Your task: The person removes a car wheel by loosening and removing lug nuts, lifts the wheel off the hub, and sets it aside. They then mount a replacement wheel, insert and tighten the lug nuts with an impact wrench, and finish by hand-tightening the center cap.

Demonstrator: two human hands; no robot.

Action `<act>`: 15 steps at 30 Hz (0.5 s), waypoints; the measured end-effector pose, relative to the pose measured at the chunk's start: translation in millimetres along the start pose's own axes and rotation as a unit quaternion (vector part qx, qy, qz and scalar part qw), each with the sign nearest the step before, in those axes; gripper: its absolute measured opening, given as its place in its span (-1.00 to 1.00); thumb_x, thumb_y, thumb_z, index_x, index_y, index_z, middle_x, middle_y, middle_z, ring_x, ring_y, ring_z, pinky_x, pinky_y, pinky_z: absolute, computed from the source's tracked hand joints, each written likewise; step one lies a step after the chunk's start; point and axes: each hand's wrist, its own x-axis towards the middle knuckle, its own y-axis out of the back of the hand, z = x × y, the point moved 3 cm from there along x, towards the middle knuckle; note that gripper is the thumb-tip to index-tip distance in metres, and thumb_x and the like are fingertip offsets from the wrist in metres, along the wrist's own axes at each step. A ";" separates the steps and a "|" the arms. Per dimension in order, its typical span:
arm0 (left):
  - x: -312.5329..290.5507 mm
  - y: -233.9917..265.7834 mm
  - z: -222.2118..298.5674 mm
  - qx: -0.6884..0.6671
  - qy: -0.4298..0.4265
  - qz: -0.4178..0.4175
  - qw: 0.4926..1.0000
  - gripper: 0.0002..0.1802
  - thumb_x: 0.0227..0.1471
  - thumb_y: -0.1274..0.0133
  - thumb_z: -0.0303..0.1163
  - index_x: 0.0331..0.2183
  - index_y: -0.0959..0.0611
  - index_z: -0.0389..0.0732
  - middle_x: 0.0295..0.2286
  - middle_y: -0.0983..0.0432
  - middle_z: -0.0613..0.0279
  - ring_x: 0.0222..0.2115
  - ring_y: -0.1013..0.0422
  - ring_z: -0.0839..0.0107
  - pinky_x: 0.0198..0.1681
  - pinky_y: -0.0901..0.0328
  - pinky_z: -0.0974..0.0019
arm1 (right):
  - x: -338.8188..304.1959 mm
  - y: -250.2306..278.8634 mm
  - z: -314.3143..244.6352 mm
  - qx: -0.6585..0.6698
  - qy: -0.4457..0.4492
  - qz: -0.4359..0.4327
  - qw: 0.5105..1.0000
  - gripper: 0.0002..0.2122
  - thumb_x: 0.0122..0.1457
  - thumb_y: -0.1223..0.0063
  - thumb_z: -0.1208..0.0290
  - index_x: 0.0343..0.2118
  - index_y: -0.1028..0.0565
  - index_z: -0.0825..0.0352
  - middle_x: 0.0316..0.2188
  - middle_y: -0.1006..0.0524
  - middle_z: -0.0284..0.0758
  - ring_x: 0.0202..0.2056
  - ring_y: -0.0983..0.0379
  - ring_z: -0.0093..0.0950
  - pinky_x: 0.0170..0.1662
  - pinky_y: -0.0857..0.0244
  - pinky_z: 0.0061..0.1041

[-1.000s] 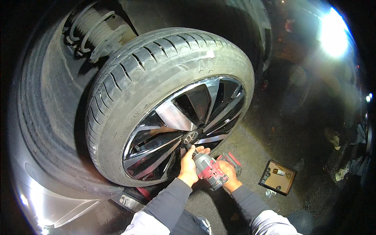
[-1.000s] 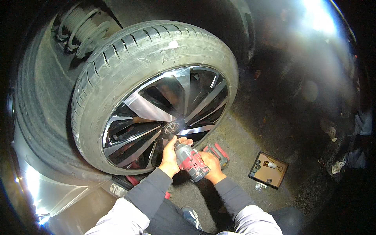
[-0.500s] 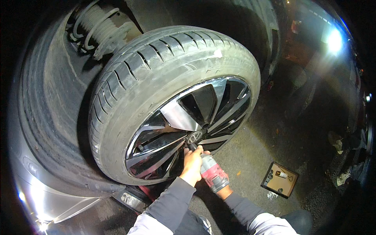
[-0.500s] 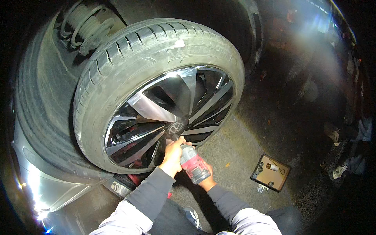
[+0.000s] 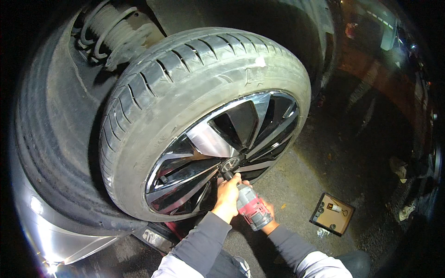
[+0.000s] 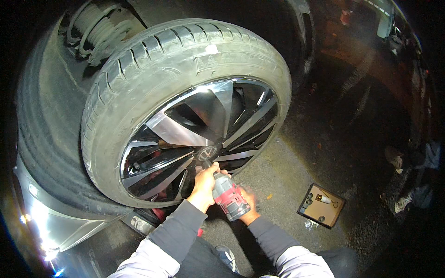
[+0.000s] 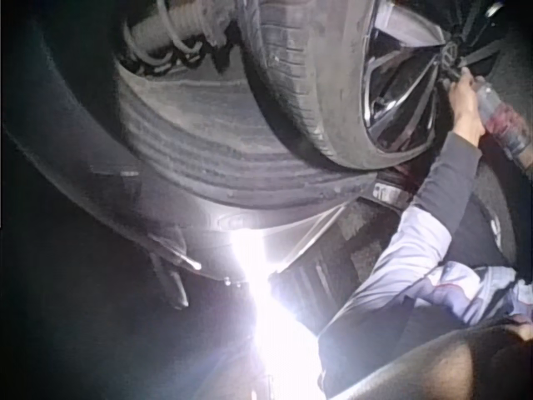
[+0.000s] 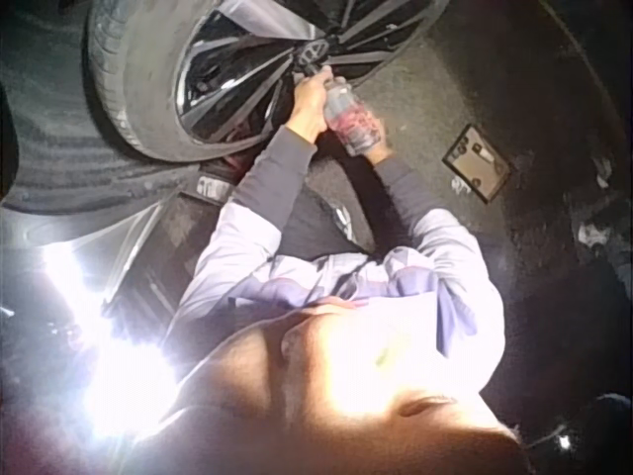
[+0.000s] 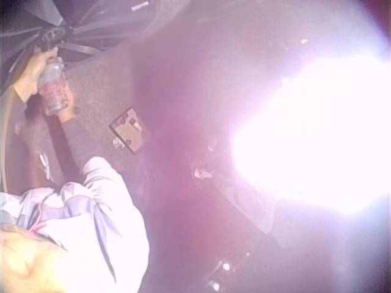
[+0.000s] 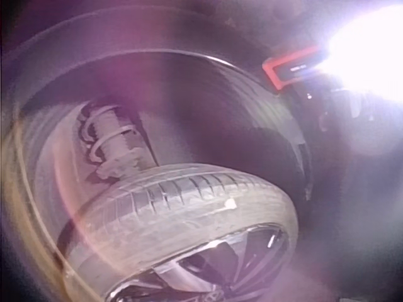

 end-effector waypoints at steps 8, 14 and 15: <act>-3.5 -1.9 1.9 -0.051 0.031 -0.017 0.998 -0.80 0.22 -0.14 -0.31 -0.38 -0.48 -0.13 -0.52 -0.55 0.10 -0.50 -0.56 0.12 -0.40 -0.49 0.01 | 9.2 10.4 68.5 0.032 0.010 0.018 0.999 -0.74 0.14 -0.28 0.38 -0.11 -0.54 0.25 -0.26 -0.65 -0.36 -0.23 -0.63 -0.40 -0.16 -0.49 -0.36; 3.7 3.0 1.3 -0.024 0.011 0.003 1.000 -0.78 0.20 -0.15 -0.26 -0.36 -0.47 -0.13 -0.49 -0.55 0.11 -0.46 -0.56 0.12 -0.31 -0.49 0.00 | 3.5 -6.1 38.8 -0.085 0.082 0.023 0.993 -0.58 0.05 -0.38 0.27 -0.04 -0.52 0.24 -0.20 -0.64 -0.22 -0.17 -0.62 -0.29 -0.10 -0.47 -0.34; 3.1 3.7 0.8 -0.030 0.018 -0.006 0.999 -0.78 0.20 -0.15 -0.26 -0.36 -0.47 -0.13 -0.49 -0.55 0.11 -0.44 -0.56 0.12 -0.30 -0.49 0.00 | -0.5 -11.6 23.1 -0.142 0.112 0.029 0.983 -0.55 0.04 -0.39 0.27 -0.01 -0.51 0.24 -0.18 -0.64 -0.20 -0.15 -0.62 -0.27 -0.08 -0.47 -0.33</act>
